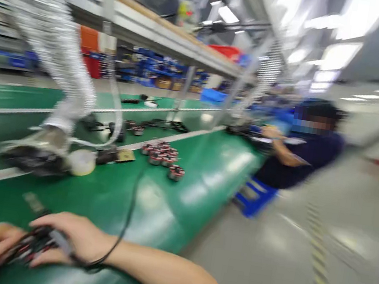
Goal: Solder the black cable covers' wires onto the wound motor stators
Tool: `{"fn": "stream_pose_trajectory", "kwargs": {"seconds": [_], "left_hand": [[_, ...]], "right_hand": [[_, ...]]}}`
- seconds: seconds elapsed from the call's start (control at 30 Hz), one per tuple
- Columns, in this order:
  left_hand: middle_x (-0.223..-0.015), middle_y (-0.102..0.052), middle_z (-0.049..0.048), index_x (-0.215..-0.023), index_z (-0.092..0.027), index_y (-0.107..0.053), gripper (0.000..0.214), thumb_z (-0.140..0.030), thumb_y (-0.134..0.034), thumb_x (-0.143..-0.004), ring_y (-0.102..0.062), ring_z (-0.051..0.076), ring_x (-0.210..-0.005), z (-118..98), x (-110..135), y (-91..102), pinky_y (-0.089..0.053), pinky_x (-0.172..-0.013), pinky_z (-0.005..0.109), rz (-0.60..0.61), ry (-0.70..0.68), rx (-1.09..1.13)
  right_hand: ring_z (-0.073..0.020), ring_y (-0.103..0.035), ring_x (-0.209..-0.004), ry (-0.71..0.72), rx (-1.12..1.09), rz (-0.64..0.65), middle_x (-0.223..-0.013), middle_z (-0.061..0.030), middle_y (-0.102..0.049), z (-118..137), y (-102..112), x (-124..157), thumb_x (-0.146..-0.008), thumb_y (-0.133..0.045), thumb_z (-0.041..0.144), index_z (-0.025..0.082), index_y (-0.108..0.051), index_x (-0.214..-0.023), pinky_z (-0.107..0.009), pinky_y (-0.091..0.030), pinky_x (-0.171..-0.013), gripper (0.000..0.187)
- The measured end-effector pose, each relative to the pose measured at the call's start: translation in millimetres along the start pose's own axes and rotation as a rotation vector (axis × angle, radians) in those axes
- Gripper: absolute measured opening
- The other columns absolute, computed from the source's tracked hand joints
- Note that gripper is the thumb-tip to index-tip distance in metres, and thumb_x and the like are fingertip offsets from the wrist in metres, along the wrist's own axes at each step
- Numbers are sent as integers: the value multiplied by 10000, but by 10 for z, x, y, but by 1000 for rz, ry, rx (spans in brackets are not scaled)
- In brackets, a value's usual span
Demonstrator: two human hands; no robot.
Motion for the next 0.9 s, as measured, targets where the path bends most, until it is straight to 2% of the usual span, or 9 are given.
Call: {"fn": "stream_pose_trajectory", "kwargs": {"seconds": [0.03, 0.13, 0.23, 0.33, 0.5, 0.57, 0.67, 0.8, 0.9], "left_hand": [[-996, -673, 35, -1022, -177, -663, 241, -371, -547, -938, -646, 188, -867, 100, 167, 168, -552, -777, 343, -10, 61, -2], [-860, -686, 3, -909, -211, -706, 289, -364, -468, -968, -635, 163, -787, 202, 536, 533, -519, -734, 270, -47, 125, 56], [-1029, -694, 19, -1112, -237, -662, 263, -339, -460, -977, -635, 165, -893, 191, 685, 748, -498, -802, 271, -124, 128, -59], [-1037, -680, 54, -1087, -202, -650, 275, -321, -421, -992, -620, 191, -950, 199, 870, 935, -481, -837, 302, -196, 147, -405], [-868, -636, 130, -814, -136, -645, 338, -316, -409, -974, -608, 274, -856, 562, 1374, 1240, -481, -737, 372, -310, 556, -1025], [-893, -636, 140, -829, -135, -639, 280, -302, -452, -953, -598, 281, -873, 744, 1519, 1269, -485, -749, 377, -312, 631, -1061], [-912, -632, 115, -837, -158, -615, 236, -216, -420, -955, -590, 251, -878, 868, 1628, 1176, -500, -788, 377, -321, 582, -954], [-1192, -580, 137, -896, -161, -584, 222, -111, -373, -942, -577, 223, -1080, 616, 1668, 844, -498, -920, 348, -292, 257, -785], [-1280, -548, 144, -962, -157, -553, 237, -97, -324, -949, -632, 186, -965, 409, 1675, 649, -519, -798, 302, -215, 187, -720]], "right_hand": [[-172, -651, -1066, 29, -64, -14, -1156, -67, -683, 64, 20, 45, -683, -845, 257, 165, -571, -1279, -221, -487, -963, 662], [-196, -629, -1101, -64, -160, -34, -1223, -80, -641, -4, 50, 76, -796, -749, 250, 212, -549, -1288, -329, -480, -1008, 533], [-208, -615, -1127, -71, -129, 41, -1265, -96, -615, -75, -6, 64, -850, -679, 275, 216, -517, -1312, -352, -472, -1021, 493], [-221, -596, -1173, -83, -39, 63, -1307, -98, -593, -67, -37, 102, -871, -637, 299, 231, -502, -1334, -363, -461, -1038, 487], [-221, -632, -1125, -76, 39, 15, -1271, -98, -618, -42, -39, 115, -876, -605, 325, 234, -516, -1313, -328, -523, -958, 456], [-221, -646, -1095, -69, 48, 11, -1252, -102, -627, -43, -45, 105, -878, -600, 341, 227, -522, -1305, -326, -534, -941, 449], [-229, -644, -1107, -56, 78, 7, -1258, -109, -623, -52, -60, 104, -882, -596, 362, 223, -524, -1302, -341, -526, -961, 448], [-226, -652, -1105, -28, 147, -17, -1258, -104, -629, -55, -73, 123, -891, -593, 376, 237, -514, -1301, -317, -540, -930, 440], [-210, -674, -1061, 1, 172, -21, -1238, -88, -642, -44, -82, 126, -893, -594, 379, 252, -502, -1302, -279, -556, -882, 438]]}}
Point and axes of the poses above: each hand's wrist, its own x-axis away from the middle knuckle, its own y-axis out of the back of the hand, z = x × y, the point moved 3 cm from there along -x, towards the middle knuckle
